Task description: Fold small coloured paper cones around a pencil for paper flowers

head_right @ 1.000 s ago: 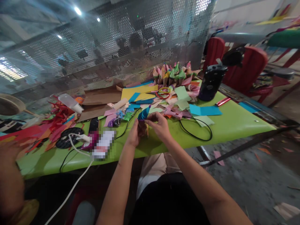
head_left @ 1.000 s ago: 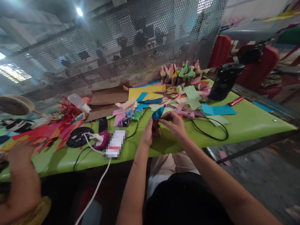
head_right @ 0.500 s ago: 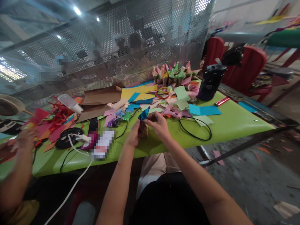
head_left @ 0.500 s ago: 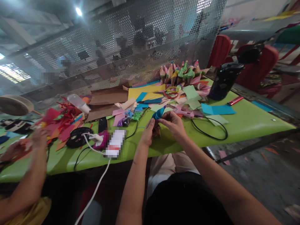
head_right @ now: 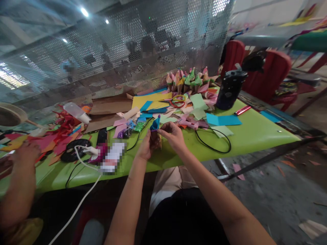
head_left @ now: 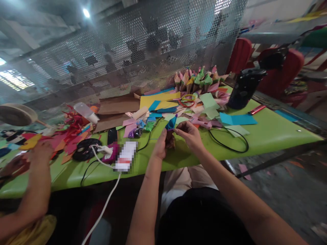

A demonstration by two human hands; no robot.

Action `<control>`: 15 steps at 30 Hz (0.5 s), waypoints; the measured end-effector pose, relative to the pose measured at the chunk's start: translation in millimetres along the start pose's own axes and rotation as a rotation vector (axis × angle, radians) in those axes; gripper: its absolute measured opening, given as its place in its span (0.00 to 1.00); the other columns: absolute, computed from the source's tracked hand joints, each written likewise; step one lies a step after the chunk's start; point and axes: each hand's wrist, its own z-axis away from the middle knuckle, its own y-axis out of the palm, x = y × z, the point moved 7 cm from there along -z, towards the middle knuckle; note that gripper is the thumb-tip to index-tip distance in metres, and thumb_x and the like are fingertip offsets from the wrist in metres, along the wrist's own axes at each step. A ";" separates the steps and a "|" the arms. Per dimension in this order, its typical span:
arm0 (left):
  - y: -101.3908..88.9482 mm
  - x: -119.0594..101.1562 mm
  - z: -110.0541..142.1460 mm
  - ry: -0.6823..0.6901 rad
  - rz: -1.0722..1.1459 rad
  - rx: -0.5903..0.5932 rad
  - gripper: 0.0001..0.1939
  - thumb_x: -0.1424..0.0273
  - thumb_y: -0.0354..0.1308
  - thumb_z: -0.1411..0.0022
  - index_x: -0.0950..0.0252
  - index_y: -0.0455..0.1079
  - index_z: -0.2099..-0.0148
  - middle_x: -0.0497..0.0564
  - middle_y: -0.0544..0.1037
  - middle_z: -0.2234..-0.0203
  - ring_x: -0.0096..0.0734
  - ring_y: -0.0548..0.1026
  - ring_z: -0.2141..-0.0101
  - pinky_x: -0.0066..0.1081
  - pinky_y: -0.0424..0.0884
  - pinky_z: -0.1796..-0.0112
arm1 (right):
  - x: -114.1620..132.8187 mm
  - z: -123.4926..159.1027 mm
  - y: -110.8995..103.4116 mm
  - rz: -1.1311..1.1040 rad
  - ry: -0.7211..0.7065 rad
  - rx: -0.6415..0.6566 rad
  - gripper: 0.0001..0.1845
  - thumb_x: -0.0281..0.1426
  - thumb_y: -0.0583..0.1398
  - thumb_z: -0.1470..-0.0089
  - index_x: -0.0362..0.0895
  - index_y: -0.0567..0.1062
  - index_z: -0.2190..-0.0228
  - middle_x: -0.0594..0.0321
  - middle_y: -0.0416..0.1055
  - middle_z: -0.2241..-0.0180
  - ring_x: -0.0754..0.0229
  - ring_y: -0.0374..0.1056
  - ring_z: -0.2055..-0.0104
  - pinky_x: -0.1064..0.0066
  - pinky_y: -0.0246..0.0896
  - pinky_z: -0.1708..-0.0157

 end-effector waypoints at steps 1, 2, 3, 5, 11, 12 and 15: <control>0.4 0.1 -0.1 0.001 -0.009 0.013 0.30 0.40 0.66 0.48 0.65 0.73 0.65 0.44 0.71 0.80 0.21 0.65 0.81 0.24 0.58 0.81 | 0.2 0.0 0.3 0.005 0.000 0.002 0.24 0.50 0.73 0.60 0.48 0.71 0.74 0.67 0.70 0.74 0.61 0.63 0.71 0.67 0.60 0.68; 0.1 -0.1 -0.1 0.006 -0.016 0.015 0.30 0.40 0.66 0.49 0.65 0.73 0.65 0.44 0.71 0.80 0.21 0.65 0.81 0.24 0.58 0.81 | 0.5 -0.1 0.5 0.009 0.000 0.004 0.24 0.49 0.74 0.60 0.48 0.71 0.74 0.68 0.70 0.74 0.61 0.63 0.71 0.67 0.60 0.68; -0.2 -0.5 -0.1 0.014 -0.021 0.016 0.31 0.39 0.67 0.50 0.64 0.73 0.65 0.44 0.70 0.81 0.21 0.65 0.81 0.23 0.57 0.81 | 0.6 -0.2 0.7 0.010 0.001 0.007 0.23 0.48 0.74 0.60 0.48 0.71 0.75 0.68 0.69 0.75 0.61 0.63 0.71 0.67 0.59 0.68; 0.4 -1.1 0.0 0.027 -0.027 0.025 0.32 0.39 0.67 0.52 0.64 0.73 0.65 0.43 0.68 0.82 0.20 0.63 0.82 0.23 0.56 0.82 | 0.6 -0.2 1.4 0.006 0.003 0.019 0.22 0.47 0.74 0.60 0.47 0.71 0.75 0.68 0.69 0.75 0.62 0.62 0.72 0.68 0.59 0.69; 2.2 -1.5 0.5 0.015 -0.020 0.017 0.30 0.40 0.65 0.47 0.64 0.73 0.66 0.41 0.64 0.84 0.20 0.62 0.83 0.23 0.53 0.83 | -0.5 -0.1 2.1 0.011 0.007 0.028 0.24 0.49 0.74 0.60 0.48 0.71 0.76 0.68 0.69 0.75 0.62 0.62 0.72 0.68 0.59 0.70; 2.6 -1.6 0.7 0.012 -0.014 0.016 0.30 0.40 0.65 0.46 0.64 0.73 0.65 0.41 0.64 0.84 0.20 0.62 0.83 0.23 0.53 0.83 | -0.6 -0.2 2.0 0.011 0.004 0.025 0.24 0.50 0.73 0.60 0.47 0.71 0.76 0.68 0.69 0.76 0.62 0.62 0.73 0.68 0.59 0.70; 3.2 -1.7 1.4 0.008 -0.010 0.014 0.29 0.41 0.65 0.46 0.64 0.73 0.66 0.41 0.65 0.84 0.19 0.61 0.84 0.22 0.54 0.83 | 0.3 -0.2 1.9 0.037 -0.012 0.020 0.24 0.50 0.73 0.60 0.47 0.70 0.76 0.68 0.68 0.76 0.62 0.61 0.73 0.68 0.58 0.70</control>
